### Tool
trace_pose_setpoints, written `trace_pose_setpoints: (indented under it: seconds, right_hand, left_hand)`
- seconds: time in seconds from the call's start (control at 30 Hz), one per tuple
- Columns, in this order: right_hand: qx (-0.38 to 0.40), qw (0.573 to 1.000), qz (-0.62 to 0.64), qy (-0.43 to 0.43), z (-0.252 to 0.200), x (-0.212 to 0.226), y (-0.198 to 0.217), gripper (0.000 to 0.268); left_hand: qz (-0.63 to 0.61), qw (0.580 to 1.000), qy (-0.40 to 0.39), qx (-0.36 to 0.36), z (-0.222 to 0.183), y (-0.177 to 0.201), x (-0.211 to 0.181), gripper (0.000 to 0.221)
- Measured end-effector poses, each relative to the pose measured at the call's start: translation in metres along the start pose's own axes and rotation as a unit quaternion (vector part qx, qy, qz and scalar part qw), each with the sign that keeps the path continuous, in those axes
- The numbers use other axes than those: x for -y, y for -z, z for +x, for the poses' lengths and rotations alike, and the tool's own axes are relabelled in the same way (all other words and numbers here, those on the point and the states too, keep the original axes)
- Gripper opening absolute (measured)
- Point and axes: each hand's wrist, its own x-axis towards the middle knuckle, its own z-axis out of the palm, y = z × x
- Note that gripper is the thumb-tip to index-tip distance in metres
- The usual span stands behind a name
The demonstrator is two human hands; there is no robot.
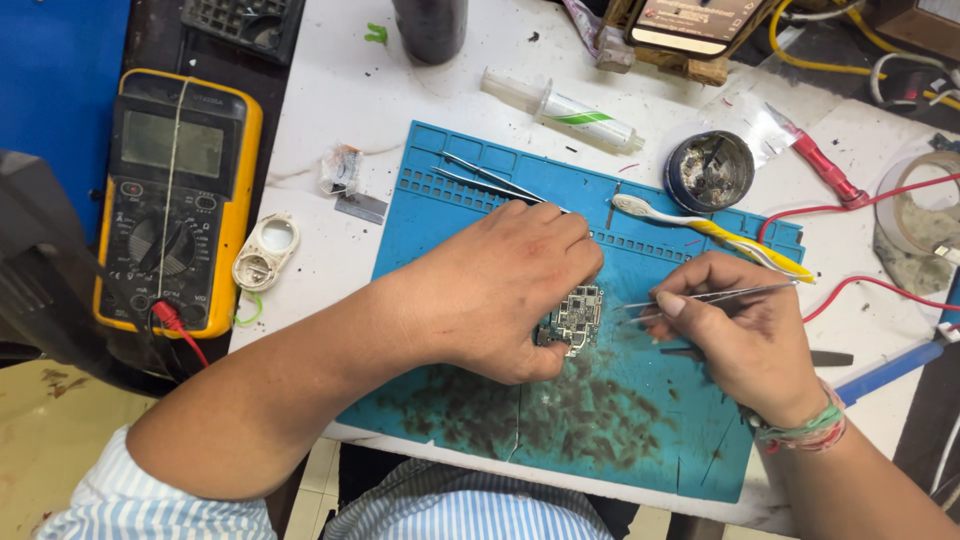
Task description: The person cleans a mobile phone motherboard using a toothbrush and tweezers while working at a repair bench.
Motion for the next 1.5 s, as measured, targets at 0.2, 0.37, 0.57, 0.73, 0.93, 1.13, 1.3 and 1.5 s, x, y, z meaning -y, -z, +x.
trace_pose_setpoints:
  seconds: [0.2, 0.37, 0.57, 0.73, 0.93, 1.13, 1.3, 1.5]
  right_hand:
    - [0.046, 0.999, -0.003, -0.028, -0.0011, -0.0055, -0.0010, 0.012]
    - [0.057, 0.998, -0.013, -0.017, 0.0020, -0.0046, -0.0013, 0.014]
    - [0.065, 0.997, -0.040, 0.002, 0.0008, -0.0047, -0.0014, 0.013]
    - [0.071, 0.996, -0.046, 0.000, 0.0001, -0.0010, -0.0033, 0.013]
    - [0.065, 0.997, -0.041, -0.004, 0.0008, -0.0006, -0.0059, 0.013]
    - [0.065, 0.997, -0.044, 0.001, 0.0012, -0.0015, -0.0072, 0.013]
    - [0.064, 0.997, -0.052, 0.002, 0.0010, -0.0047, -0.0057, 0.013]
    - [0.055, 0.997, -0.045, -0.023, 0.0014, -0.0074, -0.0055, 0.014]
  left_hand:
    - [0.003, 1.000, 0.001, 0.003, 0.0012, 0.0007, -0.0008, 0.054]
    - [0.002, 1.000, 0.010, 0.013, 0.0012, 0.0014, -0.0020, 0.053]
    - [0.002, 1.000, 0.008, 0.011, 0.0008, -0.0011, -0.0002, 0.054]
    - [0.007, 1.000, 0.002, 0.001, 0.0003, -0.0008, -0.0009, 0.054]
    - [0.006, 1.000, 0.001, -0.005, -0.0003, -0.0006, -0.0013, 0.055]
    - [-0.001, 1.000, 0.008, 0.005, 0.0000, -0.0002, -0.0015, 0.054]
    - [0.006, 1.000, 0.000, -0.003, -0.0003, -0.0010, -0.0013, 0.054]
    - [0.002, 1.000, -0.007, -0.010, -0.0002, -0.0009, -0.0006, 0.053]
